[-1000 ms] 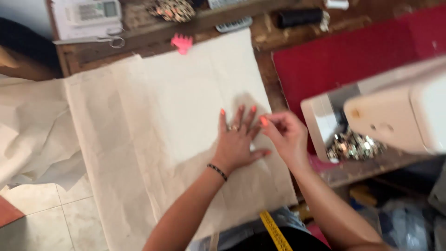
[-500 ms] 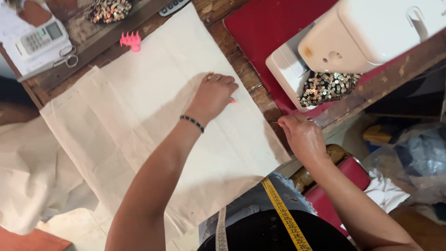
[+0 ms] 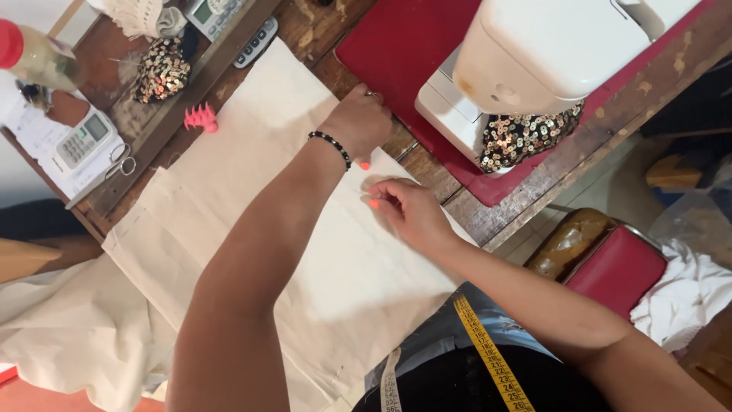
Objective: Aligning two layers of fabric on a workbench and securing them together with pins in preparation for sewing.
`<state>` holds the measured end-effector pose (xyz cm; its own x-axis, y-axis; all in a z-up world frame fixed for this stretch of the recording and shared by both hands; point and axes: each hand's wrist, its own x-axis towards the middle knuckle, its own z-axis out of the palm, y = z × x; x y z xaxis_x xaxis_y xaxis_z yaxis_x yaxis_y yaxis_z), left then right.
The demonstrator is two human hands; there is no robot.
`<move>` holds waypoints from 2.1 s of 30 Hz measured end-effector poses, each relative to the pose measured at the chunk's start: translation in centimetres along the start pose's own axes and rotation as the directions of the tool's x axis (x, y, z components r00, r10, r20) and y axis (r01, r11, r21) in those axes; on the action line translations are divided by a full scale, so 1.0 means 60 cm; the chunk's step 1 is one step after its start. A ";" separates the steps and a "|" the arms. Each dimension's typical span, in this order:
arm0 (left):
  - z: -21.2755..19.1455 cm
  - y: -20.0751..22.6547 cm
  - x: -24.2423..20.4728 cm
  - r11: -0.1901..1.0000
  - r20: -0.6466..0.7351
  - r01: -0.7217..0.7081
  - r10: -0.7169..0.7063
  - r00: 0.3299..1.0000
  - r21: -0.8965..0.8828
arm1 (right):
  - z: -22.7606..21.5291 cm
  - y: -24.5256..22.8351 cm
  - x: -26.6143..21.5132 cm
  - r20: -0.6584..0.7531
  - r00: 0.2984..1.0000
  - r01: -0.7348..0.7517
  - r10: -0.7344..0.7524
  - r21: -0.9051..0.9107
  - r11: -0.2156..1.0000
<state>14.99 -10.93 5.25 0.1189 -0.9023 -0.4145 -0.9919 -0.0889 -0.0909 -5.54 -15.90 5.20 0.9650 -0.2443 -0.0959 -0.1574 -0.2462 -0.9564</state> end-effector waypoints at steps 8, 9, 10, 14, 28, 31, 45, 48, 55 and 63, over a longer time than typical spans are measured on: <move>0.027 -0.036 0.017 0.966 0.272 0.042 0.030 0.962 -0.255 | 0.015 0.025 0.026 -0.106 0.984 -0.137 0.145 0.077 0.988; 0.023 -0.037 0.014 0.952 0.284 0.063 0.026 0.959 -0.301 | 0.018 0.036 0.030 -0.125 0.971 -0.183 0.203 0.159 0.970; 0.020 -0.038 0.009 0.935 0.295 0.085 0.023 0.955 -0.345 | 0.022 0.047 0.034 -0.138 0.955 -0.224 0.262 0.241 0.944; 0.002 -0.046 -0.003 0.921 0.305 0.110 0.010 0.952 -0.373 | 0.030 0.068 0.044 -0.136 0.943 -0.257 0.304 0.283 0.924; 0.063 -0.025 0.013 0.886 0.125 -0.031 0.100 0.987 -0.462 | 0.047 0.083 0.062 -0.191 0.893 -0.357 0.407 0.251 0.900; 0.040 -0.037 0.002 0.901 0.132 0.008 0.055 0.990 -0.433 | 0.049 0.054 0.054 -0.218 0.882 -0.349 0.418 0.294 0.890; -0.008 -0.071 -0.016 0.867 0.144 -0.009 0.093 0.985 -0.498 | 0.055 0.088 0.049 -0.219 0.915 -0.247 0.338 0.359 0.900; -0.002 -0.067 -0.017 0.847 0.083 -0.064 0.127 0.988 -0.528 | 0.049 0.075 0.044 -0.225 0.910 -0.241 0.350 0.399 0.885; 0.018 -0.084 -0.013 0.866 -0.004 -0.079 0.088 0.996 -0.494 | 0.045 0.055 0.052 -0.217 0.893 -0.269 0.394 0.445 0.854; 0.094 -0.077 -0.007 0.979 -0.429 0.122 -0.183 0.884 -0.166 | -0.002 0.049 0.018 -0.223 0.968 -0.158 0.116 -0.180 0.971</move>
<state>19.77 -7.74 0.73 0.2674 -0.9628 0.0386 -0.9636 -0.2672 0.0106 -5.00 -16.97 2.34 0.8687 -0.4744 -0.1423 -0.3433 -0.3695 -0.8635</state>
